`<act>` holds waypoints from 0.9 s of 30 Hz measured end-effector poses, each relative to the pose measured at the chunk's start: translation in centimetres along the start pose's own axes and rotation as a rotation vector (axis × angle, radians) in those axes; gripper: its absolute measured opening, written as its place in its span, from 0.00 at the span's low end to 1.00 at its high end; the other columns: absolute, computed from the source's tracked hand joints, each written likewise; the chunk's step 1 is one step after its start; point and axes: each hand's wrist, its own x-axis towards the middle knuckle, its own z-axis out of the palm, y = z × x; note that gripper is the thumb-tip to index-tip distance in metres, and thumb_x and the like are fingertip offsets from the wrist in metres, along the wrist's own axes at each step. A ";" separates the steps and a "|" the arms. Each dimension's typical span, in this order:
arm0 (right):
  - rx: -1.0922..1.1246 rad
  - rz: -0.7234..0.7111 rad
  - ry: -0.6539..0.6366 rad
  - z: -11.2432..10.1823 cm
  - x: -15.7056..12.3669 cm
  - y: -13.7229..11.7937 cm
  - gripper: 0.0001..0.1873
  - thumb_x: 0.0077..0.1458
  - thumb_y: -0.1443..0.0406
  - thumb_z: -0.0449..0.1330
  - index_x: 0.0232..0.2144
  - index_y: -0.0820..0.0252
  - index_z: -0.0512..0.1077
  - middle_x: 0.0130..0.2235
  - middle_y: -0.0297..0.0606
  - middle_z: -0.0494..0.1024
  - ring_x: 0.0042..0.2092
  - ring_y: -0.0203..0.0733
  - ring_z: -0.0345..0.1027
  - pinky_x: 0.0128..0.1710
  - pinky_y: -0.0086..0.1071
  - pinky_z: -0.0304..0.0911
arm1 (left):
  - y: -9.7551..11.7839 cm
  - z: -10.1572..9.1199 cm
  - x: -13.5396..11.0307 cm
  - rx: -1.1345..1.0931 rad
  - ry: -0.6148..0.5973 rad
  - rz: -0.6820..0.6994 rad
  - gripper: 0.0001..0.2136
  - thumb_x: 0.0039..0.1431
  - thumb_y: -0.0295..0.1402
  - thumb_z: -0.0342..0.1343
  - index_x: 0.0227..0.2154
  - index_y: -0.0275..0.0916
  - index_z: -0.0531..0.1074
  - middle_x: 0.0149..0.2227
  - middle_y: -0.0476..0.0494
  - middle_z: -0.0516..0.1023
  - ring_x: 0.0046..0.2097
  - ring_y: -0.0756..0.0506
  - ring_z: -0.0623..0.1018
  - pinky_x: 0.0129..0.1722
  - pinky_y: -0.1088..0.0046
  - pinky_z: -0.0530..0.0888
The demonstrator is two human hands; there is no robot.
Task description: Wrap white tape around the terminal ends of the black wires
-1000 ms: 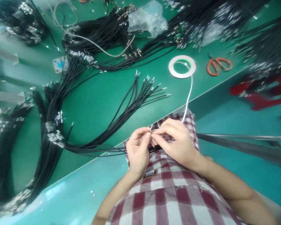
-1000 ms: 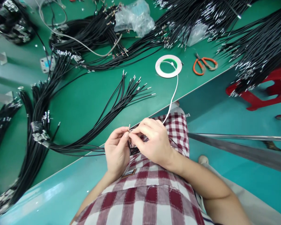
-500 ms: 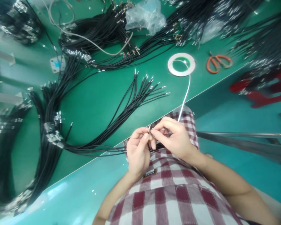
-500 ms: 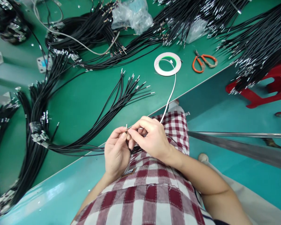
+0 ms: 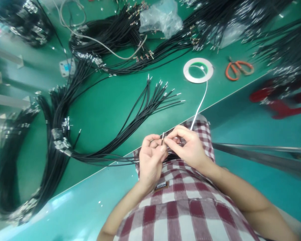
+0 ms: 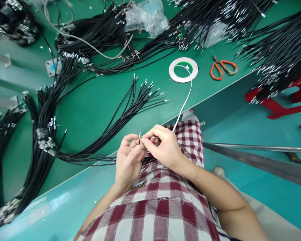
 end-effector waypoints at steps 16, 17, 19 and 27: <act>-0.010 0.021 -0.110 -1.1 0.4 0.1 0.04 0.58 0.69 0.63 0.31 0.60 0.77 0.33 0.35 0.77 0.34 0.36 0.70 0.34 0.31 0.65 | 0.5 -0.6 0.8 -0.013 0.030 -0.227 0.11 0.49 0.30 0.69 0.31 0.34 0.73 0.20 0.56 0.64 0.19 0.58 0.59 0.21 0.81 0.57; -0.018 0.027 -0.102 -1.0 0.3 0.1 0.04 0.58 0.69 0.63 0.31 0.60 0.77 0.32 0.35 0.77 0.33 0.36 0.70 0.33 0.31 0.65 | 0.5 -0.6 0.8 -0.010 0.030 -0.227 0.11 0.49 0.30 0.70 0.30 0.33 0.73 0.20 0.56 0.65 0.19 0.58 0.59 0.22 0.81 0.58; -0.037 0.040 -0.087 -1.0 0.3 0.0 0.04 0.58 0.69 0.63 0.30 0.60 0.77 0.32 0.35 0.77 0.32 0.36 0.69 0.32 0.31 0.64 | 0.6 -0.7 0.8 -0.008 0.025 -0.229 0.11 0.49 0.31 0.70 0.30 0.33 0.73 0.22 0.54 0.66 0.20 0.59 0.59 0.22 0.81 0.59; -0.030 0.041 -0.086 -0.8 0.4 -0.1 0.04 0.58 0.68 0.63 0.31 0.59 0.78 0.32 0.34 0.78 0.34 0.36 0.71 0.34 0.31 0.66 | 0.5 -0.5 0.7 -0.022 -0.047 -0.257 0.12 0.54 0.35 0.68 0.30 0.31 0.73 0.23 0.52 0.67 0.19 0.59 0.58 0.22 0.80 0.58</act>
